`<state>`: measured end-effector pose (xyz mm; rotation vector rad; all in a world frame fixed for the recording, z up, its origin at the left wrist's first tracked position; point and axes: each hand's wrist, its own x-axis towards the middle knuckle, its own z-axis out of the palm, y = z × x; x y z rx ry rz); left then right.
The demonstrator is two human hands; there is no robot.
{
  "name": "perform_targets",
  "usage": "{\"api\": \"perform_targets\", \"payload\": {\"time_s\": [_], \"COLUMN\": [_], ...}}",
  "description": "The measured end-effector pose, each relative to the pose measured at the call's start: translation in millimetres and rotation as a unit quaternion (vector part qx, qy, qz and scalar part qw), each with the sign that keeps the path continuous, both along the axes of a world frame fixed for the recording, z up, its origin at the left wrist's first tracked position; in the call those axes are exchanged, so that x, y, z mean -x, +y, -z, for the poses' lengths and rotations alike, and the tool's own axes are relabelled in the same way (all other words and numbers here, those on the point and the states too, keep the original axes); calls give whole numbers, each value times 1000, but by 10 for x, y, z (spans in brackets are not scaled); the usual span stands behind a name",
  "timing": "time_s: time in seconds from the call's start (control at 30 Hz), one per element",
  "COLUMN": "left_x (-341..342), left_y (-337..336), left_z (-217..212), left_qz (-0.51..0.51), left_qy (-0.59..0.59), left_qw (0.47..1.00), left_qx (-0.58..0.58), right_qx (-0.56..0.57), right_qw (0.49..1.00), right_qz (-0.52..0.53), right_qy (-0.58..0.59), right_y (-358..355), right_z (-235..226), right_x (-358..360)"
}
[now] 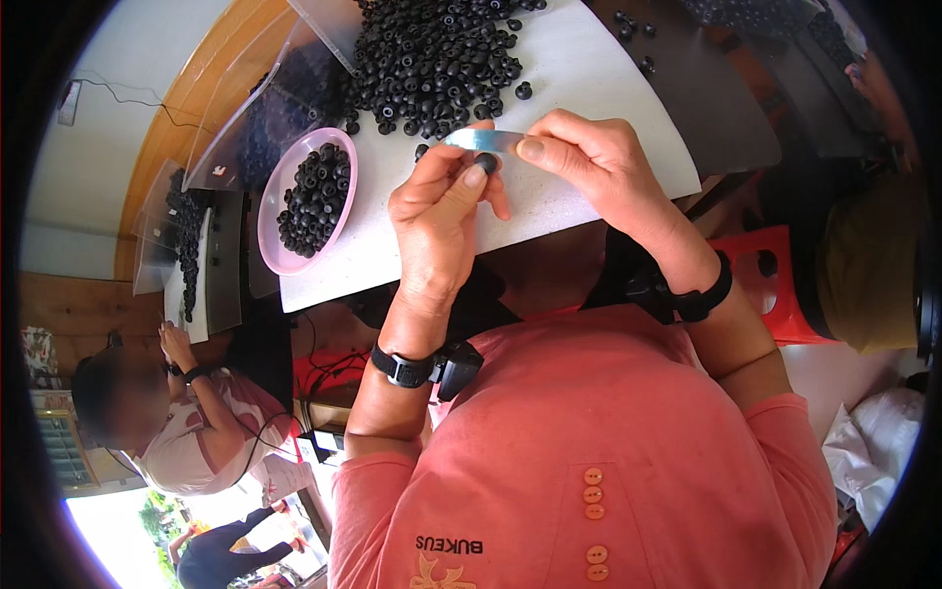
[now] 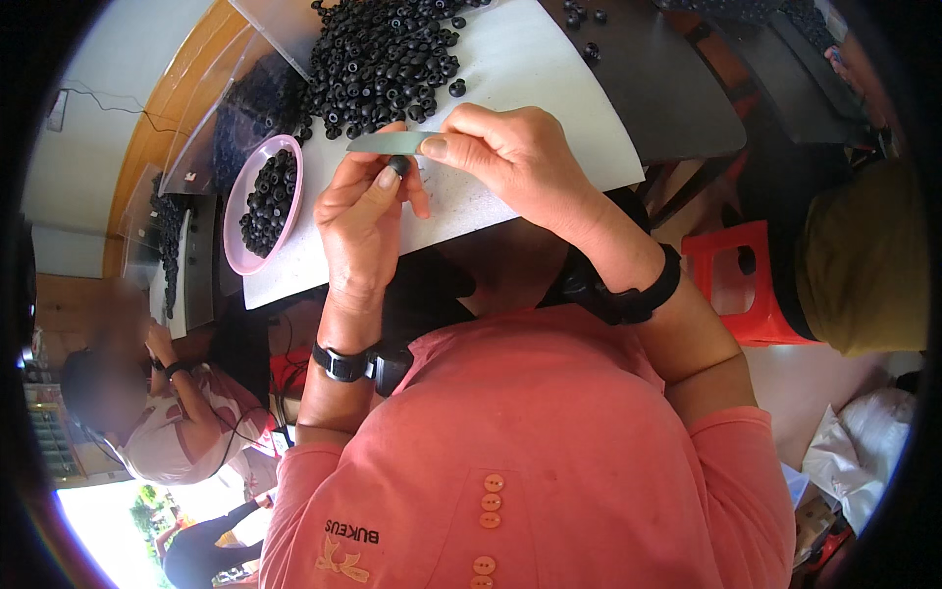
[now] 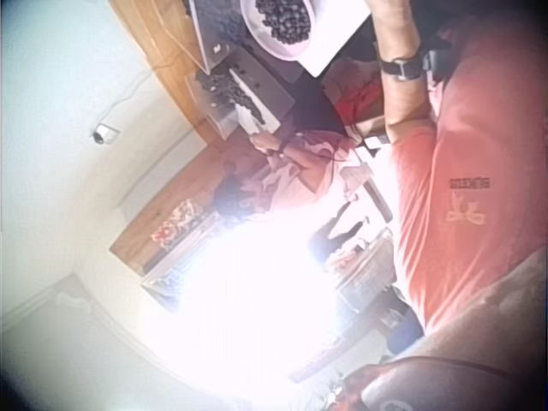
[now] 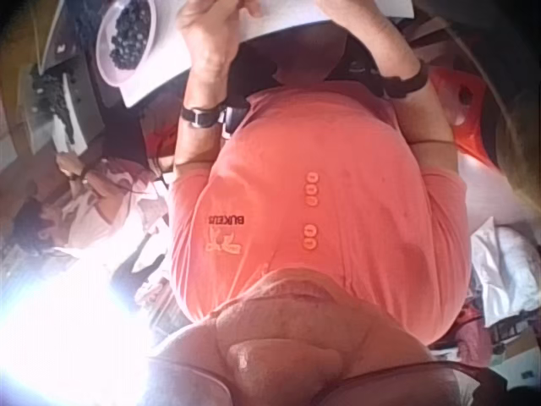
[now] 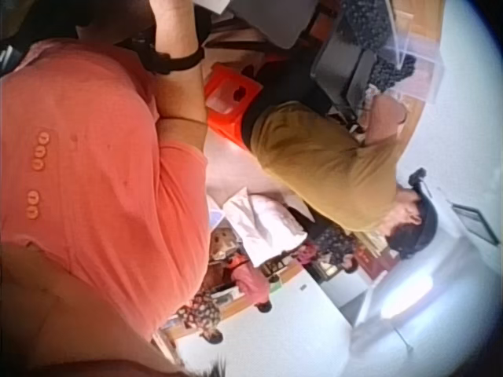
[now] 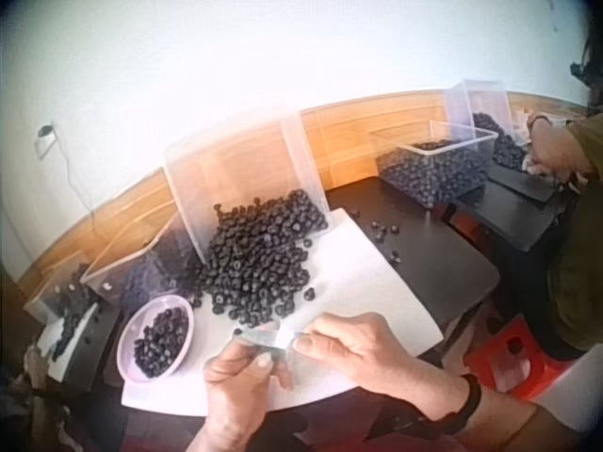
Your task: Manually trimming excess flash from molded black rubber parts using a small knife.
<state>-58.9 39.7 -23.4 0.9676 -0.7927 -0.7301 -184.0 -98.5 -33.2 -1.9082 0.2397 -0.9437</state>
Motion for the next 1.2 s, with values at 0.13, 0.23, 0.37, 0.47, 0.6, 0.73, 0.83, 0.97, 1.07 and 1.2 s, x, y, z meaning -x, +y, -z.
{"api": "perform_targets", "payload": {"time_s": [0.13,0.23,0.37,0.47,0.6,0.73,0.83,0.97,1.07,1.2], "left_x": [-49,-53,-54,-62,-29,19,-124,-615,-1160,-1113], "left_y": [53,67,74,88,86,59,186,528,767,642], "left_z": [23,23,10,17,12,-35,-97,-356,-421,-519], "left_qz": [-2,5,7,2,-15,-8,-57,-252,-319,-338], "left_qy": [-13,-16,-20,-25,-26,-38,-125,-359,-484,-647], "left_qw": [1000,1000,1000,1000,1000,999,990,893,806,661], "left_qx": [-18,-19,-22,-17,3,-1,-27,-103,-116,-173], "right_qx": [81,106,126,143,121,65,4,-142,-181,-229], "right_qw": [996,993,990,988,992,998,999,985,975,958], "right_qz": [41,56,66,67,33,-17,-40,-62,-66,-53], "right_qy": [-10,-8,3,-4,-13,-1,-10,-76,-113,-167], "right_y": [33,39,52,57,98,81,68,-49,-133,-132], "right_z": [13,38,33,47,-3,-38,-57,-31,-4,-13], "right_x": [-23,-35,-42,-57,-54,35,71,152,165,138]}}
